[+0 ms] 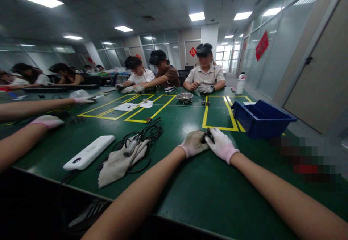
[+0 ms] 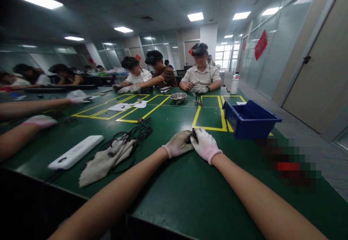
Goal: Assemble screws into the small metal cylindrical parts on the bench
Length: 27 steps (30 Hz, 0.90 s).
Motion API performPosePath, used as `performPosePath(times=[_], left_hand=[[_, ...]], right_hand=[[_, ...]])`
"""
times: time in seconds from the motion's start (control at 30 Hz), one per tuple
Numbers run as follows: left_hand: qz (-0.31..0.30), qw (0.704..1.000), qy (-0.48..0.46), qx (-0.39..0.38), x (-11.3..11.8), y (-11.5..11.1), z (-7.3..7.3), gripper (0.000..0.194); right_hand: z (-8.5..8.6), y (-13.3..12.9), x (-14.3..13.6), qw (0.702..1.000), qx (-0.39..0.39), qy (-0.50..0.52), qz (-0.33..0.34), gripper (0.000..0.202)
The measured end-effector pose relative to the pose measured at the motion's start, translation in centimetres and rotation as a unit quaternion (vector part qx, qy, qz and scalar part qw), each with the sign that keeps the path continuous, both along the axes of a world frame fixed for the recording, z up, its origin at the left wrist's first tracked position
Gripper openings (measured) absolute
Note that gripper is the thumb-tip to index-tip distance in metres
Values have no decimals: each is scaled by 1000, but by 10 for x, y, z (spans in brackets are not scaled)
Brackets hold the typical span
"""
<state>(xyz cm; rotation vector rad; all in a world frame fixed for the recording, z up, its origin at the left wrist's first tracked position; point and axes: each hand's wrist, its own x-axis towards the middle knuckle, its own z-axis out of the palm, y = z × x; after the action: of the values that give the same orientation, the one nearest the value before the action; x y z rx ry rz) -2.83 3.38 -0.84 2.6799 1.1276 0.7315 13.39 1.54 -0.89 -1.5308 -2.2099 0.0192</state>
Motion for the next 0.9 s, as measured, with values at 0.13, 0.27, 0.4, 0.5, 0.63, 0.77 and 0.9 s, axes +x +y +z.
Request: performPosePath(times=[0.13,0.27,0.4,0.5,0.63,0.77,0.9], left_hand=[[-1,1000,4,-2,0,0,0,35],[-4,1000,3,3,0,0,1,32],[-3,1000,7,-4,-1,0,2,28],[0,1000,7,-3,-1,0,1,26],[8,1000,-15,-15,1,0,-1,26],[3,988,-77,-135,-2,6,1,29],[11,928,-270,-256,-5,12,9,40]], right_hand=[[1,-1,0,1000,-7,-1,2,29],[0,0,1,1000,-5,5,7,28],[0,0,1,999,32,38,5,28],[1,-1,1,998,50,47,9,27],[1,0,2,999,26,35,13,25],[0,2,3,999,10,49,16,26],[1,0,4,997,1,64,48,25]])
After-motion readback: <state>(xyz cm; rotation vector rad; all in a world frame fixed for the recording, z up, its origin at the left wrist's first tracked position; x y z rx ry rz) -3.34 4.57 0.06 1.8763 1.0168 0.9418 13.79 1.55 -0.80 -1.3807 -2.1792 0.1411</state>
